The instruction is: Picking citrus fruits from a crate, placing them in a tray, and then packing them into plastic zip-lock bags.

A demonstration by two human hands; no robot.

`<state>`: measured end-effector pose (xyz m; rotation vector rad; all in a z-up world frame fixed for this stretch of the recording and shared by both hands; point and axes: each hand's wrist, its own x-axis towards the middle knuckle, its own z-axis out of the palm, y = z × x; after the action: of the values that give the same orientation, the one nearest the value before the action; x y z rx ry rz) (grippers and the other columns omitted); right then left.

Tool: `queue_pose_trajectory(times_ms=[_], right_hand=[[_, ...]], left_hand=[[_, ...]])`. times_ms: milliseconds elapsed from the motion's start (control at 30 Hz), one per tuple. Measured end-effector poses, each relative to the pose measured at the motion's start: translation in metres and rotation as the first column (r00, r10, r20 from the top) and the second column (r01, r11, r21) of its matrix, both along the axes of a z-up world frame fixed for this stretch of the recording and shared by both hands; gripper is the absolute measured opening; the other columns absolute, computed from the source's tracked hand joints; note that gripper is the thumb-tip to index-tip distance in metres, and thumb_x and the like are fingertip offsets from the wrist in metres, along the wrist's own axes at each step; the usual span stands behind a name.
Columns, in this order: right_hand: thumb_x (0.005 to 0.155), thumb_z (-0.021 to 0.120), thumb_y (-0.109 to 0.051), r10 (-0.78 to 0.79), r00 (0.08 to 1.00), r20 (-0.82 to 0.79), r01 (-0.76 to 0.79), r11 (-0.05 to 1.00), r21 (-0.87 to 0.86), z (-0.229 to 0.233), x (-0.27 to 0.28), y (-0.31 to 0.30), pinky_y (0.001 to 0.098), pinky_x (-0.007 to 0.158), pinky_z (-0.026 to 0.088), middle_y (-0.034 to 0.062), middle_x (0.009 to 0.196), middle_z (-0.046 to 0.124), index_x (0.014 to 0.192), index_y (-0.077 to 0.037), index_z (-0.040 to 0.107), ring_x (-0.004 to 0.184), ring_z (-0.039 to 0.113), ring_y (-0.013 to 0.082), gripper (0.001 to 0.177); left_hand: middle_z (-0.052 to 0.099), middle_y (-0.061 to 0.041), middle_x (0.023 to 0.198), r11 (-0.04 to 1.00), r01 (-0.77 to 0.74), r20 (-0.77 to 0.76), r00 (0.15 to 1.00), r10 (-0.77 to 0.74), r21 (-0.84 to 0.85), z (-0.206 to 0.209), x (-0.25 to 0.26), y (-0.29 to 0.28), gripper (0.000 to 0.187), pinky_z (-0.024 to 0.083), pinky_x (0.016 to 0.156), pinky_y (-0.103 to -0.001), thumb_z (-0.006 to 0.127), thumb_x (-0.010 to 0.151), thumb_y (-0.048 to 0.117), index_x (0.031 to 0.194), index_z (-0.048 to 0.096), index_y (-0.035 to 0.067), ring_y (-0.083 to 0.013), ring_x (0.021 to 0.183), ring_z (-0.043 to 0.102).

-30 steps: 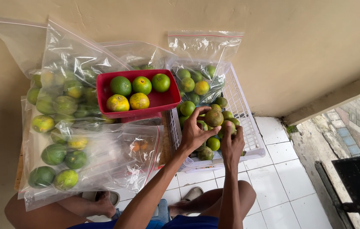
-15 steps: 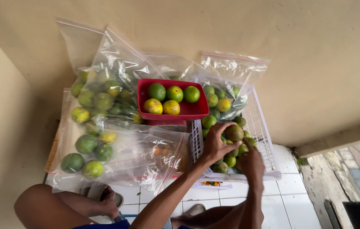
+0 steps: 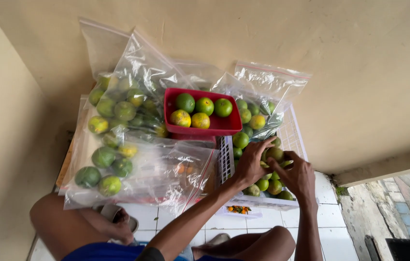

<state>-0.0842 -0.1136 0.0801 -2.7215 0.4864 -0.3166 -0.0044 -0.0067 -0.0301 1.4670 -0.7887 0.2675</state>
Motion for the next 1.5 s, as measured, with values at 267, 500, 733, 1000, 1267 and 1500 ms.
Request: queue_pose_trajectory(times_ms=[267,500,733,1000,1267,1500], right_hand=[[0.085,0.078,-0.036,0.142,0.957,0.254,-0.15,0.989,0.012,0.027,0.022,0.012,0.0526,0.075,0.057,0.0231,0.115,0.072,0.131,0.004,0.066,0.082,0.074,0.0372,0.061],[0.082,0.069,-0.055,0.389,0.918,-0.072,-0.386,0.921,0.051,0.076,0.096,0.08,0.0446,0.066,0.055,0.0156,0.105,0.076,0.119,-0.002,0.07,0.08,0.074,0.0302,0.065],[0.086,0.068,-0.063,0.375,0.879,-0.293,-0.453,0.85,-0.271,0.038,0.167,0.097,0.032,0.047,0.031,-0.0018,0.047,0.044,0.055,-0.013,0.044,0.043,0.038,0.0142,0.063],[0.096,0.047,-0.081,0.272,0.856,-0.439,-0.466,0.775,-0.427,0.002,0.189,0.093,0.0395,0.069,0.05,-0.0048,0.047,0.04,0.056,-0.016,0.045,0.045,0.048,0.0145,0.076],[0.12,0.034,-0.054,0.339,0.895,-0.289,-0.441,0.762,-0.474,0.035,0.166,0.088,0.035,0.054,0.049,-0.0057,0.05,0.03,0.059,-0.013,0.043,0.042,0.039,0.0119,0.074],[0.121,0.039,-0.053,0.303,0.912,-0.278,-0.41,0.725,-0.554,0.073,0.116,0.097,0.0503,0.066,0.053,0.014,0.071,0.072,0.075,-0.009,0.071,0.07,0.07,0.038,0.071]], left_hand=[[0.062,-0.011,0.129,0.995,0.06,0.165,0.984,-0.073,0.079,0.056,-0.048,0.113,0.057,0.047,0.111,-0.048,0.058,0.089,0.001,0.145,0.054,0.013,-0.0334,0.128,0.056],[0.067,-0.003,0.102,0.95,0.194,-0.161,0.974,-0.157,0.246,0.046,-0.107,0.259,0.024,0.043,0.08,-0.032,0.06,0.103,0.018,0.125,0.069,0.014,-0.0204,0.092,0.057],[0.083,0.002,0.115,0.96,-0.231,-0.542,0.793,0.279,0.155,-0.007,-0.166,0.346,0.028,0.053,0.076,-0.023,0.068,0.091,0.031,0.112,0.08,0.016,-0.0091,0.11,0.074],[0.082,-0.007,0.115,0.799,-0.542,-0.742,0.416,0.525,0.261,-0.017,-0.185,0.393,0.033,0.059,0.09,-0.029,0.069,0.09,0.03,0.113,0.078,0.007,-0.0171,0.104,0.076],[0.08,-0.004,0.108,0.902,-0.384,-0.512,0.745,0.429,0.197,-0.012,-0.172,0.357,0.031,0.058,0.072,-0.024,0.062,0.097,0.031,0.116,0.073,0.008,-0.0123,0.087,0.073],[0.063,-0.006,0.104,0.633,-0.532,0.282,0.843,0.458,0.562,-0.042,-0.155,0.298,0.028,0.056,0.074,-0.035,0.073,0.097,0.027,0.118,0.07,0.008,-0.0219,0.097,0.062]])
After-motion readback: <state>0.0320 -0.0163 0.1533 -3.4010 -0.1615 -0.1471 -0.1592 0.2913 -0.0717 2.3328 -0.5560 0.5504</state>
